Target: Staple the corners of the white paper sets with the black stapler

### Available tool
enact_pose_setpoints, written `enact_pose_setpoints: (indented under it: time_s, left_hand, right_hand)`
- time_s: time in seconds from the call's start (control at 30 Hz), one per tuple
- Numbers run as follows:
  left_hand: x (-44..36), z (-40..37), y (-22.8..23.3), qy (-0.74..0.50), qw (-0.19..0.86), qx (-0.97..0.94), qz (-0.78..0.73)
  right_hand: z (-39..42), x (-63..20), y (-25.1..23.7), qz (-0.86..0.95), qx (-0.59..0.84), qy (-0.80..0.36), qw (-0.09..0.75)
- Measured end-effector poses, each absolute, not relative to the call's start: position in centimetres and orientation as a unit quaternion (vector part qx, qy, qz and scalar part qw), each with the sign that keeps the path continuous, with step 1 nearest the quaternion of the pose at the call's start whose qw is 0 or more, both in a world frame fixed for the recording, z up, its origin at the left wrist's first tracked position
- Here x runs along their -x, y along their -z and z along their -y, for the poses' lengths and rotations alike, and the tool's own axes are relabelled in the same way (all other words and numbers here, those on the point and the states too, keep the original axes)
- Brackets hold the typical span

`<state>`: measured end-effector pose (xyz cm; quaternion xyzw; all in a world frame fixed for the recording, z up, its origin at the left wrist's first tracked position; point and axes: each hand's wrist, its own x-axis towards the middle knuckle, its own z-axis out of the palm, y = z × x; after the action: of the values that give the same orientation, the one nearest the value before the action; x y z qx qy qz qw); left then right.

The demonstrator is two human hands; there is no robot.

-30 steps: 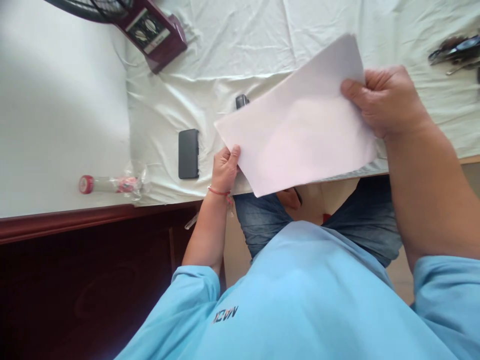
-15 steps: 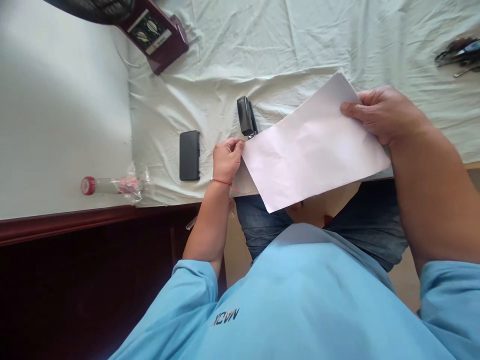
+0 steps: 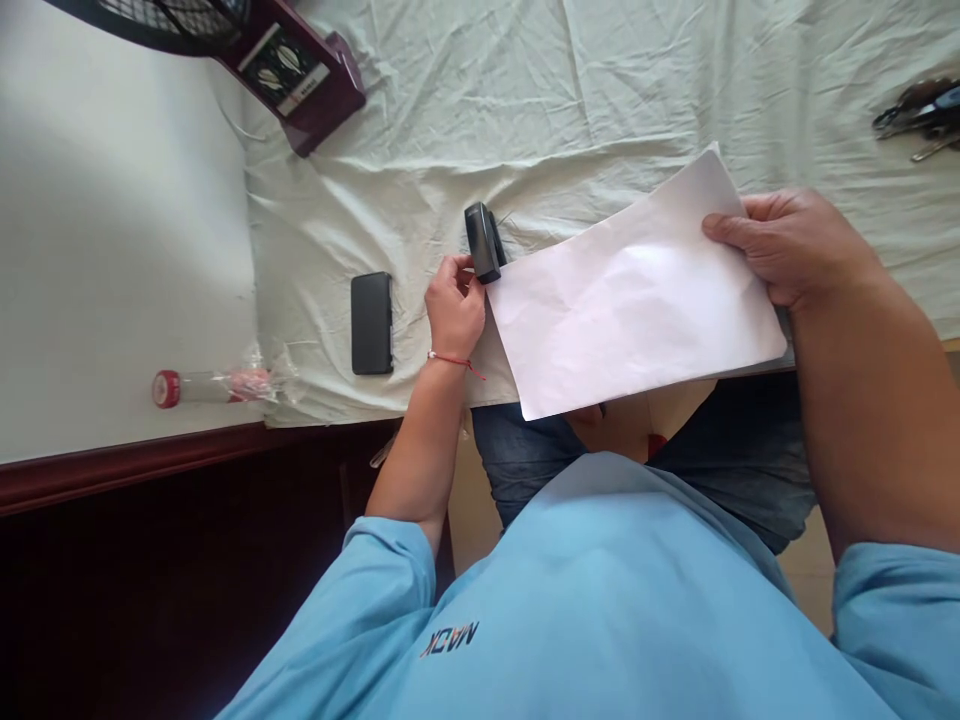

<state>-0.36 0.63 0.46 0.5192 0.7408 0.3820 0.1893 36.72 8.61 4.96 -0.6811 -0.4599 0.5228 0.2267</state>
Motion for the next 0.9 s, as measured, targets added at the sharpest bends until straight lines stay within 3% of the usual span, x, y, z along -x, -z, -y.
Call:
enact_pose_setpoints:
  time_s: [0.2,0.6,0.9]
  left_hand:
    - [0.4,1.0,0.7,-0.471,0.166,-0.551,-0.669]
    - [2.1,-2.9,1.7,-0.457,0.131,-0.578,-0.663]
    - [3.9,-7.2,1.6,-0.45,0.164,-0.574,-0.664]
  right_hand:
    - [-8.0,-37.1,-5.0,0.437,0.681,-0.537,0.239]
    - [-9.1,-36.7,-5.2,0.454,0.67,-0.523,0.267]
    - [-12.7,-33.9,-7.4,0.483,0.675,-0.493,0.26]
